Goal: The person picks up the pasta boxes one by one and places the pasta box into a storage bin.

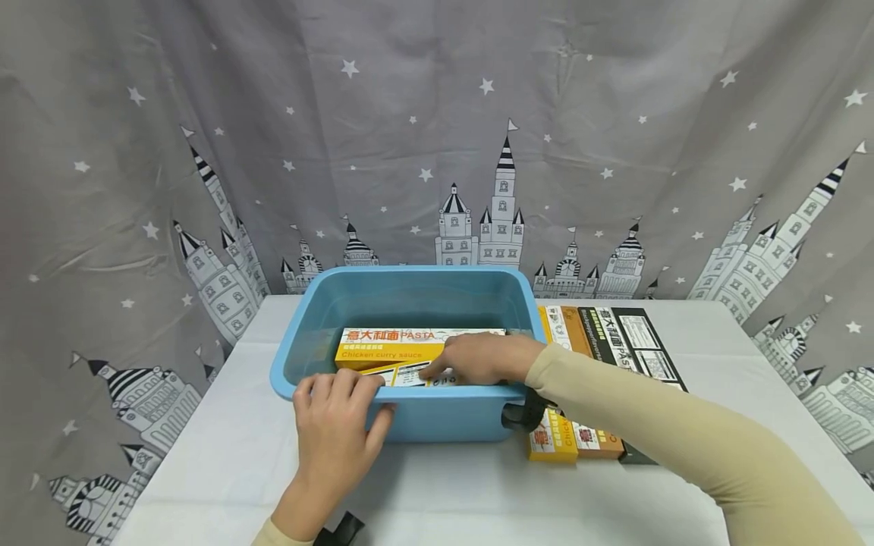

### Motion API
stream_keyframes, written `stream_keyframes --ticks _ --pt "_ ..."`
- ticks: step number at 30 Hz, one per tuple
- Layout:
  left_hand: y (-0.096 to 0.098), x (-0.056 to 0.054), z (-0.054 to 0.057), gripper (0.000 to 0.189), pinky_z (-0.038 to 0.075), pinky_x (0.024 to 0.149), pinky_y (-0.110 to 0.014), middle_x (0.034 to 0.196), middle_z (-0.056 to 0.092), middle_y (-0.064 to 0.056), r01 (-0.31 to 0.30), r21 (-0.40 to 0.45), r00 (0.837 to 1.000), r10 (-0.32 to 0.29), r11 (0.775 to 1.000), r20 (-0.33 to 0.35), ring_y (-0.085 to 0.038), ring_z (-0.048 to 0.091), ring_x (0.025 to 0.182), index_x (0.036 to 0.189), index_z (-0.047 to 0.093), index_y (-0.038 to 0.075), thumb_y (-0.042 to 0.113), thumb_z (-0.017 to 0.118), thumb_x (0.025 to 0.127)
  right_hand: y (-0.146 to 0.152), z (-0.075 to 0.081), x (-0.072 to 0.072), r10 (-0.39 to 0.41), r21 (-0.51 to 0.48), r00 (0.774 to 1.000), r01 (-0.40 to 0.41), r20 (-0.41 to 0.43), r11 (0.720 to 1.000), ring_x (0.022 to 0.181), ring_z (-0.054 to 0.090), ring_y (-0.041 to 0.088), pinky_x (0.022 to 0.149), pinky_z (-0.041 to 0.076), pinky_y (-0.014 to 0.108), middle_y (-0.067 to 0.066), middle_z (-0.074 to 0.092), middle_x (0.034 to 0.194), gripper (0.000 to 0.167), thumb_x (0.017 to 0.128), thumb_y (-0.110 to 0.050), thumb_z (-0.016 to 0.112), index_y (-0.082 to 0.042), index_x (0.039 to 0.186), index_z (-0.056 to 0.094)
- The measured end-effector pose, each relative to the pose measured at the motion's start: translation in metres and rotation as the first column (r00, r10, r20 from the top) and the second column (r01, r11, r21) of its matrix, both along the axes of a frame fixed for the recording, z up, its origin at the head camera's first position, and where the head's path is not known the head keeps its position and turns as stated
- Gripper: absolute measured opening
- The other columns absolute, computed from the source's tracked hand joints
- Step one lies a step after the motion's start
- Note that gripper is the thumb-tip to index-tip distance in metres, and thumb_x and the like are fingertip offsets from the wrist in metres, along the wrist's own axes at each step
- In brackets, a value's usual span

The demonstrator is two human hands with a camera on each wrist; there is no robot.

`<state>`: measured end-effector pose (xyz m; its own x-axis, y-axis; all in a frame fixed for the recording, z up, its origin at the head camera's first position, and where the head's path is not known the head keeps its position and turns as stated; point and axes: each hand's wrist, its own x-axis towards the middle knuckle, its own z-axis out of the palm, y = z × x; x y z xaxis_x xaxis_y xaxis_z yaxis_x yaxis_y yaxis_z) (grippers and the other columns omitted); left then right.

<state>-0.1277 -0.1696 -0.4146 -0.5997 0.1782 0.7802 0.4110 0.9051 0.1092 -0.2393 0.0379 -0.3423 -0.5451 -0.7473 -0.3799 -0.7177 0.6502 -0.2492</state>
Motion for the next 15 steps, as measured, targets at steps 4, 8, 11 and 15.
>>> stream_keyframes --ticks 4,8,11,15 --pt "-0.0009 0.0 0.0003 0.026 0.033 0.09 -0.057 0.085 0.06 -0.01 -0.002 0.001 1.0 0.002 1.0 0.01 -0.033 0.049 0.082 0.094 0.069 0.007 0.016 0.08 0.072 -0.0001 -0.0002 -0.0009 0.004 -0.017 1.0 -0.005 -0.015 1.0 0.114 0.06 0.014 0.095 0.051 0.031 0.003 0.066 0.135 0.053 0.098 -0.002 0.058 -0.027 0.145 0.058" --pt "-0.0007 0.0 0.0005 0.025 0.033 0.09 -0.057 0.085 0.06 -0.01 0.002 0.004 1.0 -0.002 1.0 0.016 -0.032 0.049 0.082 0.093 0.068 0.008 0.016 0.08 0.073 -0.0002 -0.0008 -0.001 0.018 -0.031 0.999 -0.019 -0.038 0.999 0.112 0.06 0.016 0.102 0.052 0.034 0.005 0.066 0.134 0.052 0.098 -0.004 0.062 -0.022 0.146 0.057" --pt "-0.0004 0.0001 0.0008 0.025 0.033 0.09 -0.057 0.085 0.06 -0.01 0.003 0.007 1.0 -0.003 1.0 0.017 -0.032 0.049 0.082 0.093 0.068 0.008 0.015 0.08 0.073 0.0012 -0.0012 -0.0011 0.01 -0.033 0.999 -0.012 -0.053 0.999 0.114 0.06 0.017 0.104 0.051 0.035 0.004 0.066 0.136 0.051 0.098 -0.01 0.064 -0.022 0.146 0.057" --pt "-0.0002 -0.0001 0.0012 0.025 0.033 0.09 -0.057 0.085 0.06 -0.01 0.003 0.008 1.0 -0.003 1.0 0.015 -0.033 0.049 0.083 0.093 0.068 0.008 0.015 0.079 0.073 0.0064 0.0028 0.0003 -0.033 -0.027 0.994 0.03 -0.103 0.999 0.122 0.061 0.02 0.106 0.051 0.04 0.006 0.064 0.139 0.05 0.097 -0.02 0.067 -0.024 0.146 0.057"
